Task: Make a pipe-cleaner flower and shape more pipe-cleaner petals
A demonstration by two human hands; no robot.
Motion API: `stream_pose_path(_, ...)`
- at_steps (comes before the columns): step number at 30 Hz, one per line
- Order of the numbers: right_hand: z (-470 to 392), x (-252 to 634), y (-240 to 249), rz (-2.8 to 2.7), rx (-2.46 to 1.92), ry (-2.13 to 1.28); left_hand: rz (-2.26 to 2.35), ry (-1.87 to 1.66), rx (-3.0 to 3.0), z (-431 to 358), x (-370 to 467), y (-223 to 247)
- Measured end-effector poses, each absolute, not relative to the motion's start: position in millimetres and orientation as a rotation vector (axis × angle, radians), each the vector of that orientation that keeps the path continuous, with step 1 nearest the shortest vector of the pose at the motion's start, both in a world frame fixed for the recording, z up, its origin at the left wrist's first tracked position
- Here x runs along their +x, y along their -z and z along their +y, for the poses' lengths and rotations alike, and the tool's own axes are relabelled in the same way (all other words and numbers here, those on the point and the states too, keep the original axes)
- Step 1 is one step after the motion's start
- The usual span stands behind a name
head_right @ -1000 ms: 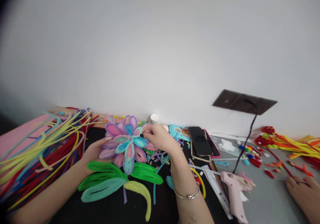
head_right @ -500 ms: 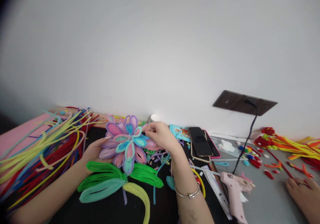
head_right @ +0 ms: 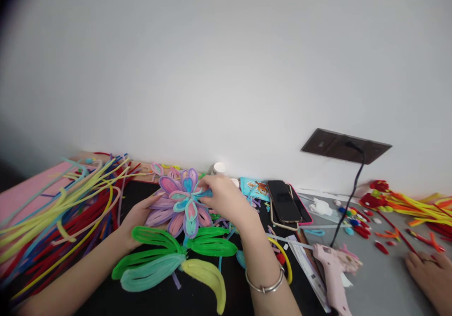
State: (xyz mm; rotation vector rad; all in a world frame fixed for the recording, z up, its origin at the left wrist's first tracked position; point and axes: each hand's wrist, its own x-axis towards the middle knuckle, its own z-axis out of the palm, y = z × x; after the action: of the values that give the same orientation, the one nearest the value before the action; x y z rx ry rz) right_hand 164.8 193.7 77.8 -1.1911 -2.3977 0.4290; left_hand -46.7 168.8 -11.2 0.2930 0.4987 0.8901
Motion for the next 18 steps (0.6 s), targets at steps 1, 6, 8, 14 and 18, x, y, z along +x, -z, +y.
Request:
stream_pose_path(1, 193.4, 163.7, -74.8, -2.439, -1.194, -0.423, 0.509, -0.894, 0.279, 168.4, -46.0, 10.9)
stream_pose_path(6, 196.7, 157.2, -62.8, -2.534, -1.228, -0.347, 0.585, -0.900, 0.294, 168.3, -45.5, 15.8)
stream_pose_path(8, 198.2, 155.4, -61.9, -2.551, -1.226, -0.359, 0.604, -0.904, 0.305, 168.7, -46.6, 18.9)
stream_pose_path(14, 202.3, 158.0, -62.6, -2.574, -1.151, -0.349, 0.714, -0.926, 0.301, 169.5, -47.9, 19.1)
stream_pose_path(18, 203.9, 162.3, -62.6, -2.562, -1.115, -0.430, 0.670, -0.908, 0.348, 168.7, -46.9, 16.9)
